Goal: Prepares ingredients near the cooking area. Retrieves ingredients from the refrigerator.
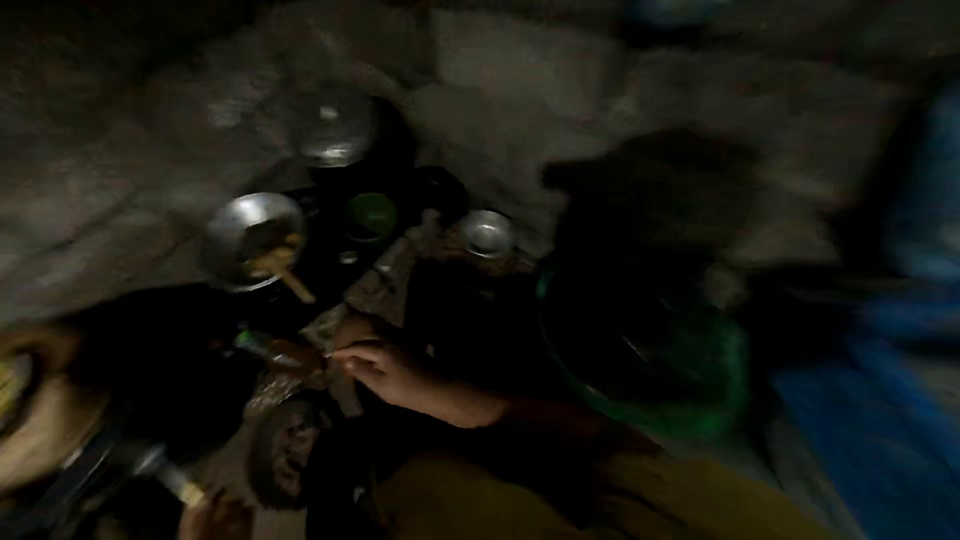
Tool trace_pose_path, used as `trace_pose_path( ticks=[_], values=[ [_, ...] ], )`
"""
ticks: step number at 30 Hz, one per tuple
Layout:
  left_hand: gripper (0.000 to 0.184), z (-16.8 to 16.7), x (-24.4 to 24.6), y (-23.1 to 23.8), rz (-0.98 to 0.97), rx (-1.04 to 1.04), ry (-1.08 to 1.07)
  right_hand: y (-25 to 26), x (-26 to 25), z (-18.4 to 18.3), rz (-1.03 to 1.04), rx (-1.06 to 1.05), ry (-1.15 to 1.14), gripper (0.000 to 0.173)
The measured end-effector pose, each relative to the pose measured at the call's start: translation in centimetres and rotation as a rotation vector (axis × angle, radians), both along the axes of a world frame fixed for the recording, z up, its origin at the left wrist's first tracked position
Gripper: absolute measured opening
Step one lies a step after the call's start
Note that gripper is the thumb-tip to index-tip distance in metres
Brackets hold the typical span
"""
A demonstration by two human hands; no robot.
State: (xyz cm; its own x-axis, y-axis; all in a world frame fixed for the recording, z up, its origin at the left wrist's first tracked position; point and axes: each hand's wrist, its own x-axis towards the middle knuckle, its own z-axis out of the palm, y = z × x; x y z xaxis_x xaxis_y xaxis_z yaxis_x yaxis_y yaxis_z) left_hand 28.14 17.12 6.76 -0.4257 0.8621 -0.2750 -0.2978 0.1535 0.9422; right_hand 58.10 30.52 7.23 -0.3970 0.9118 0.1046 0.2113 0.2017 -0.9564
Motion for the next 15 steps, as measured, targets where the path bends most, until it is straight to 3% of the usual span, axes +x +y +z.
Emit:
trace_pose_path(
  ticks=[3,7,11,15],
  values=[
    [0.039,1.4,3.9,-2.0,0.154,-0.094,0.135,-0.5,-4.8,0.5,0.337,-0.19,-0.049,0.042],
    [0.036,2.7,5.6,-5.5,0.196,-0.103,0.096,-4.2,-12.8,0.0,0.725,-0.187,-0.053,0.042],
    [0.034,2.3,4.4,-9.5,0.295,0.002,0.095,-9.8,-19.4,-0.9,0.861,-0.112,0.111,0.034],
    [0.036,-0.8,0.5,-14.7,0.362,0.015,0.063,-13.9,-24.2,-1.1,0.932,-0.237,0.048,0.03]
  ],
)
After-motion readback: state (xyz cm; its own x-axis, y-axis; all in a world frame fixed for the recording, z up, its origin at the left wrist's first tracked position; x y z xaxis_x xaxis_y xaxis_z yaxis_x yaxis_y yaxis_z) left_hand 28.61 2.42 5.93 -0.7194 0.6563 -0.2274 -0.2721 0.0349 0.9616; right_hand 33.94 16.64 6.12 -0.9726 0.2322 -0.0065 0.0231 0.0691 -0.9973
